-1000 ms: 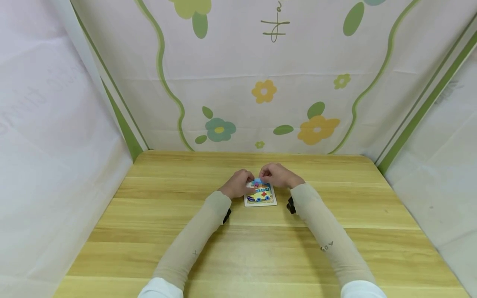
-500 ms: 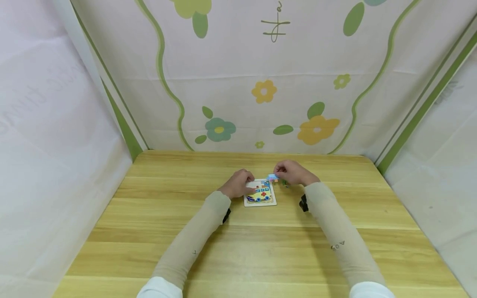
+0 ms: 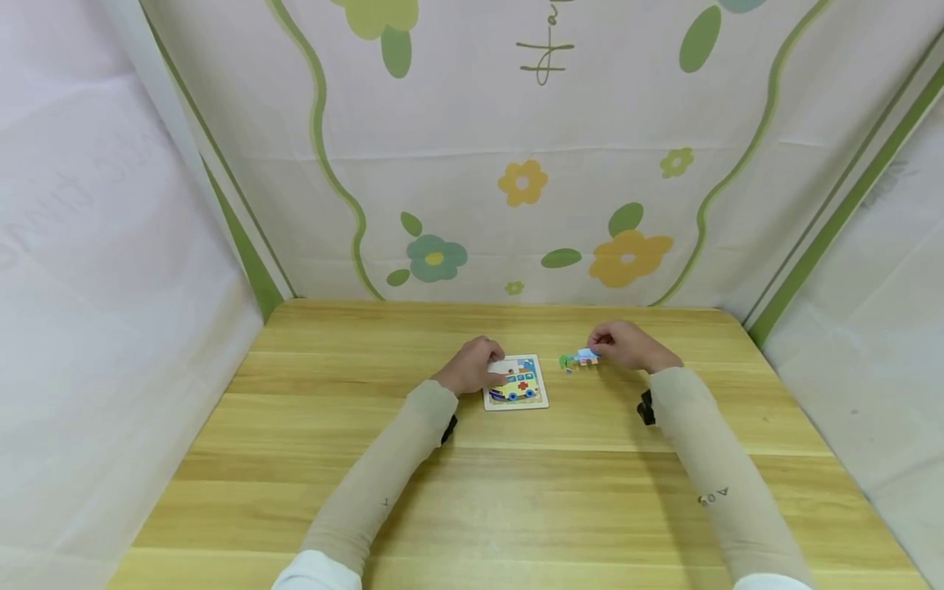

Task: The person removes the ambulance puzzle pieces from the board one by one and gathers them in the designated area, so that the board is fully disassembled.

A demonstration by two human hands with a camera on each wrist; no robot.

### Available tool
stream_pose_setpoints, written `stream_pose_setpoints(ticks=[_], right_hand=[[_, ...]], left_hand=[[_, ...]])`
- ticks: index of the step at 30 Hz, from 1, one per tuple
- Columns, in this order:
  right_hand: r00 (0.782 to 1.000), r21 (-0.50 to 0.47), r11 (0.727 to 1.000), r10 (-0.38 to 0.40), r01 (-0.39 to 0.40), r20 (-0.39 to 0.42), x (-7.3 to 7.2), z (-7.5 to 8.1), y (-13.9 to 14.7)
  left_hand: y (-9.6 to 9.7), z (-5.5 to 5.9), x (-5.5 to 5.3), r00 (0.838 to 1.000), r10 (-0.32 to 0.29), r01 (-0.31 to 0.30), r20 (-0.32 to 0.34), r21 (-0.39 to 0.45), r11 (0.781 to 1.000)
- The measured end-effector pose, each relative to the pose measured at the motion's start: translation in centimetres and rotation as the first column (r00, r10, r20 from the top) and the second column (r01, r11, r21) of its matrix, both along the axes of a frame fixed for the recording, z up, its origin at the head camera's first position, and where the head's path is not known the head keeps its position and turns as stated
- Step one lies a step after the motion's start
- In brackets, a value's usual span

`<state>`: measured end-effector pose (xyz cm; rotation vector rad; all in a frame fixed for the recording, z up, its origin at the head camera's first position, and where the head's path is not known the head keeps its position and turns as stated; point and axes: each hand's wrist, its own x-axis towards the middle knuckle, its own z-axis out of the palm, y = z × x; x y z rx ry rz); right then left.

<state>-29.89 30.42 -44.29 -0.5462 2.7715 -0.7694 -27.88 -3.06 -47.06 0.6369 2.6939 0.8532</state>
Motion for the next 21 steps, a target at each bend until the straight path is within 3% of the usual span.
stream_pose_setpoints(ticks=[8, 21], right_hand=[[0.999, 0.027, 0.998, -0.051, 0.050, 0.019, 0.3, -0.4, 2.4], [0.994, 0.044, 0.994, -0.098, 0.096, 0.047, 0.6, -1.1, 2.7]], left_hand=[[0.0, -0.1, 0.0, 1.000, -0.003, 0.003, -0.006, -0.002, 1.000], [-0.2, -0.3, 0.1, 0.999, -0.034, 0.034, -0.037, 0.001, 0.999]])
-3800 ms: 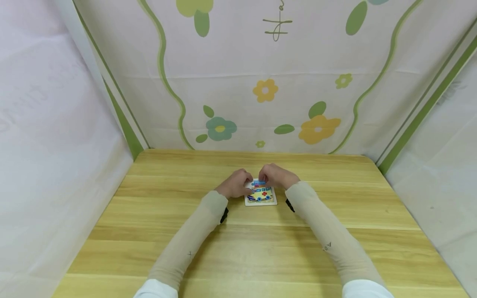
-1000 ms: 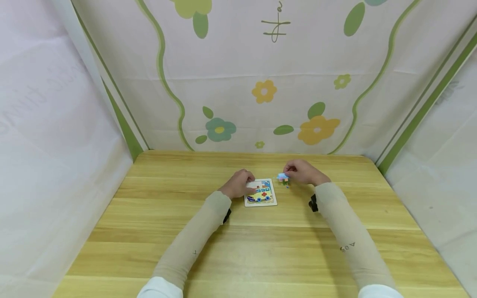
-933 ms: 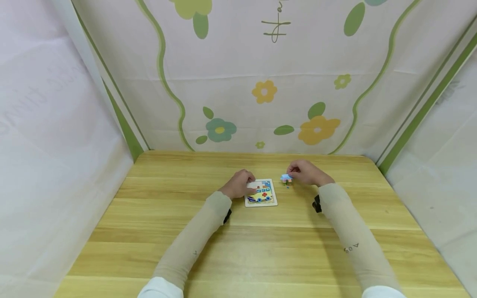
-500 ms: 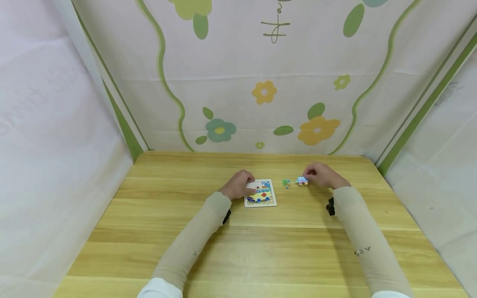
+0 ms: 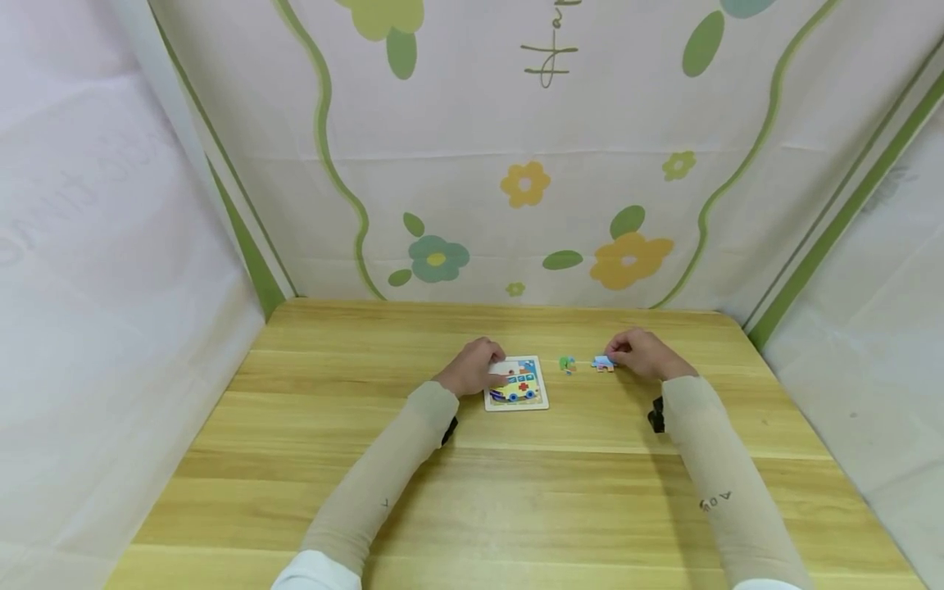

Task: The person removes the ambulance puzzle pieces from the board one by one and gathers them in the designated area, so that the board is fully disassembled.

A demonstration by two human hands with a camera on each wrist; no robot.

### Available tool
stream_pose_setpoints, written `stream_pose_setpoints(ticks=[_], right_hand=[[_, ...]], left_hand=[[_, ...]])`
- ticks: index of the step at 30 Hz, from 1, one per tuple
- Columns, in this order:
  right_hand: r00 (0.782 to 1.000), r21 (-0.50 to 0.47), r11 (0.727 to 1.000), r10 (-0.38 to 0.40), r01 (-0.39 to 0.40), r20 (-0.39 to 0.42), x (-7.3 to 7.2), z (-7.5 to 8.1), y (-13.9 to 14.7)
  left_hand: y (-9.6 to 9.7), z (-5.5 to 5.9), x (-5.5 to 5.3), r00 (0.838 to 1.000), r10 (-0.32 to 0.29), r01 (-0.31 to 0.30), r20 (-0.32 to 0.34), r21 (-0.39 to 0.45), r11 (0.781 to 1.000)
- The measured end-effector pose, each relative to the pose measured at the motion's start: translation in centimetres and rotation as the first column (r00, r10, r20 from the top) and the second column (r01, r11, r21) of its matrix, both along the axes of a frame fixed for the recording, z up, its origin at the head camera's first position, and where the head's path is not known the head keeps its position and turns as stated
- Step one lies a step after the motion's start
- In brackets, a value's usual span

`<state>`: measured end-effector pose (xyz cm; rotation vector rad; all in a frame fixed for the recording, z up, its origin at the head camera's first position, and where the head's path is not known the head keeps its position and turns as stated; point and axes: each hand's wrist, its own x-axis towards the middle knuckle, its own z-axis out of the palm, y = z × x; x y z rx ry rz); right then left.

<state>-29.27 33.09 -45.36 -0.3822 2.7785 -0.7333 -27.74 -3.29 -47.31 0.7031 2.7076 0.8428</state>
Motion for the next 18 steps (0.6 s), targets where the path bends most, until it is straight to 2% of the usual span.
stream_pose_setpoints(ticks=[9, 15, 18], right_hand=[[1.000, 0.002, 1.000, 0.005, -0.005, -0.011, 0.1, 0.1, 0.1], [0.995, -0.004, 0.998, 0.065, -0.066, -0.070, 0.1, 0.7, -1.3], [0.992, 0.002, 0.995, 0.099, -0.099, -0.074, -0.2, 0.8, -2.8]], left_hand=[[0.0, 0.2, 0.1, 1.000, -0.005, 0.005, -0.014, -0.015, 1.000], [0.0, 0.2, 0.1, 1.000, 0.002, -0.002, 0.004, -0.013, 1.000], [0.1, 0.2, 0.1, 1.000, -0.001, 0.001, -0.001, -0.012, 1.000]])
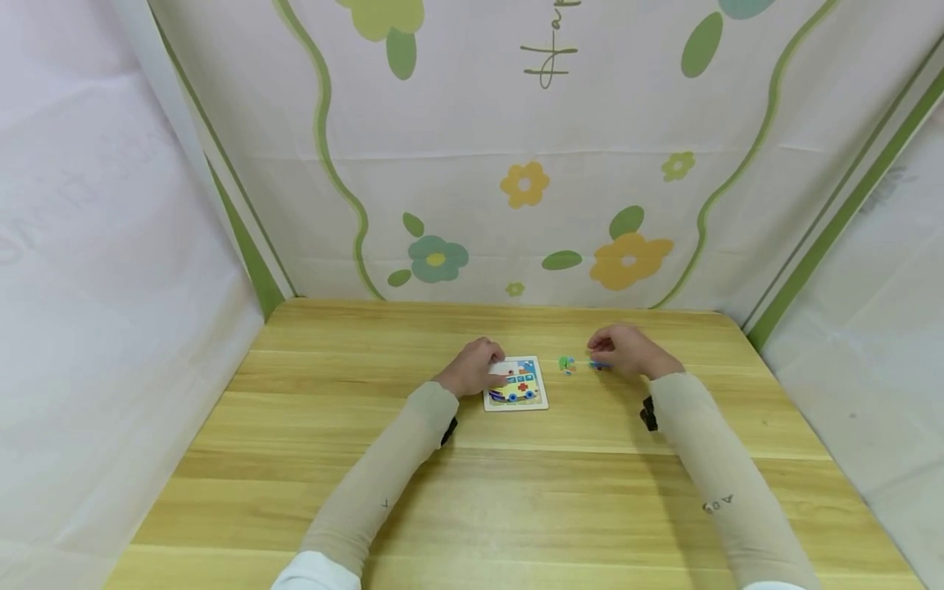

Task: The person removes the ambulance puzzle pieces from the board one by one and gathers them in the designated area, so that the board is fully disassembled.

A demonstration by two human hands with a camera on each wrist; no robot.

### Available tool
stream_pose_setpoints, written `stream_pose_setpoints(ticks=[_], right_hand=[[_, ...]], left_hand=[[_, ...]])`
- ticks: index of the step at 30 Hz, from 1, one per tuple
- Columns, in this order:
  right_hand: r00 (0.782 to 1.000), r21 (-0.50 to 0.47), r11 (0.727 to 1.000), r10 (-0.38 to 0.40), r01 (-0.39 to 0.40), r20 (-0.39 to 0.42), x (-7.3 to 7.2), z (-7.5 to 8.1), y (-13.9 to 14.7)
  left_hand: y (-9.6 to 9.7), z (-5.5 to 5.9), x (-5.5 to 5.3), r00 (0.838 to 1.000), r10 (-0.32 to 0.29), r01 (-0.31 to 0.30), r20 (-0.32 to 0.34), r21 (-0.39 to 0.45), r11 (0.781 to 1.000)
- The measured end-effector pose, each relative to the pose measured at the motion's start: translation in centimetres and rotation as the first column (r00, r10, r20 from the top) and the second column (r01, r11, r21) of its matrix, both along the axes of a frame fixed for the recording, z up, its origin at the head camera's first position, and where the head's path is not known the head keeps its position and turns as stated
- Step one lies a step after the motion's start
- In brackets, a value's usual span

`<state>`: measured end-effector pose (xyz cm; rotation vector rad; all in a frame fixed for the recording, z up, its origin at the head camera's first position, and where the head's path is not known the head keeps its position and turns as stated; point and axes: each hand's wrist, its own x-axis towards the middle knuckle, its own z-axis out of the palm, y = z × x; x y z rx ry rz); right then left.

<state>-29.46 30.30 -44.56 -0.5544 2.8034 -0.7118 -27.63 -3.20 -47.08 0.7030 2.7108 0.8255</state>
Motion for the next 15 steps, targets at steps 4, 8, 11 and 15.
stream_pose_setpoints(ticks=[4, 8, 11, 15], right_hand=[[0.999, 0.009, 0.999, 0.041, -0.041, 0.036, -0.1, 0.0, -2.7], [0.994, 0.004, 0.995, 0.095, -0.096, 0.057, 0.0, 0.0, -5.4], [0.990, -0.001, 0.991, 0.133, -0.133, 0.045, 0.1, 0.0, -7.1], [0.983, 0.003, 0.983, 0.185, -0.185, 0.018, 0.1, -0.2, -8.8]], left_hand=[[0.0, 0.2, 0.1, 1.000, 0.001, -0.001, -0.002, 0.001, 1.000], [0.0, 0.3, 0.2, 1.000, 0.005, -0.005, 0.010, 0.005, 1.000], [0.1, 0.3, 0.3, 1.000, 0.010, -0.010, 0.016, 0.005, 1.000], [0.1, 0.3, 0.3, 1.000, 0.015, -0.015, 0.011, 0.001, 1.000]])
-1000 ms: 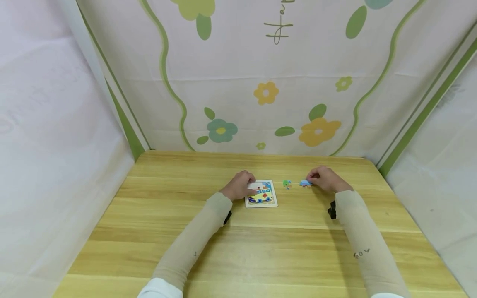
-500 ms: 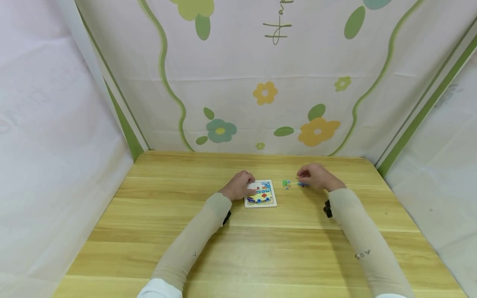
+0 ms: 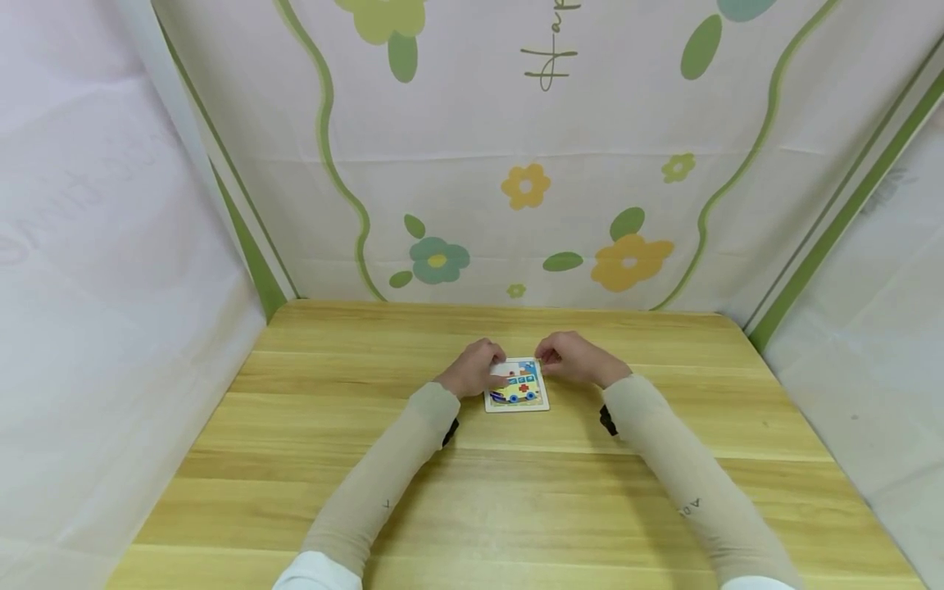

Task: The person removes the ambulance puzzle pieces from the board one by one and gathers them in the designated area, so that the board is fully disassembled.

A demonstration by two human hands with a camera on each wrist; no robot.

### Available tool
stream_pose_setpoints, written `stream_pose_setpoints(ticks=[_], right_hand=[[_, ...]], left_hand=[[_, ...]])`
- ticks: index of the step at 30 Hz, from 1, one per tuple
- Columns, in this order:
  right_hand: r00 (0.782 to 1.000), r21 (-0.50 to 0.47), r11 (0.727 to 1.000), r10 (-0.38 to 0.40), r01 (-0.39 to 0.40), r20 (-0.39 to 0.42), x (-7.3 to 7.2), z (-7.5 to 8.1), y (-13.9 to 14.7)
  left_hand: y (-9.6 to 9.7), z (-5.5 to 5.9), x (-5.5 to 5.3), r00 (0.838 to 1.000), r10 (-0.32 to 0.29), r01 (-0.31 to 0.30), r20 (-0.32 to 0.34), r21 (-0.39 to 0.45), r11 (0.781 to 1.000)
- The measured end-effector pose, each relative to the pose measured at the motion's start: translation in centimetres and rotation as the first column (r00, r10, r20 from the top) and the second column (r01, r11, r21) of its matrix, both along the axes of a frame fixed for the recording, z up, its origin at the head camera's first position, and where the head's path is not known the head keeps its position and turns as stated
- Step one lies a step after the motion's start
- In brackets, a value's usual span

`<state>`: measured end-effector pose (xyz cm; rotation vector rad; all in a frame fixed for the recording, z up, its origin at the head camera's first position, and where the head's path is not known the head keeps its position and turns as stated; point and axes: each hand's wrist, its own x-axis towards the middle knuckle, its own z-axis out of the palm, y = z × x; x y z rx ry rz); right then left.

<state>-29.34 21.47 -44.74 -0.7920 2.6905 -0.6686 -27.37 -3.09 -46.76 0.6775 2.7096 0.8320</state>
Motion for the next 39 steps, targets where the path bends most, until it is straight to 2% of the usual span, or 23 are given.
stream_pose_setpoints(ticks=[5, 11, 30, 39], right_hand=[[0.999, 0.027, 0.999, 0.042, -0.041, -0.013, -0.1, -0.2, -1.1], [0.999, 0.067, 0.996, 0.053, -0.053, -0.009, 0.0, 0.5, -1.8], [0.994, 0.141, 0.990, -0.004, -0.011, 0.106, -1.1, 0.6, -2.2], [0.995, 0.129, 0.992, -0.007, -0.006, 0.098, -1.6, 0.7, -2.7]], left_hand=[[0.1, -0.2, -0.2, 1.000, -0.004, 0.004, -0.008, -0.003, 1.000], [0.0, -0.2, -0.3, 1.000, -0.013, 0.013, -0.023, -0.008, 1.000], [0.1, -0.2, -0.4, 1.000, -0.020, 0.019, -0.015, -0.004, 1.000], [-0.1, 0.0, -0.6, 0.999, -0.033, 0.033, -0.018, 0.008, 0.999]])
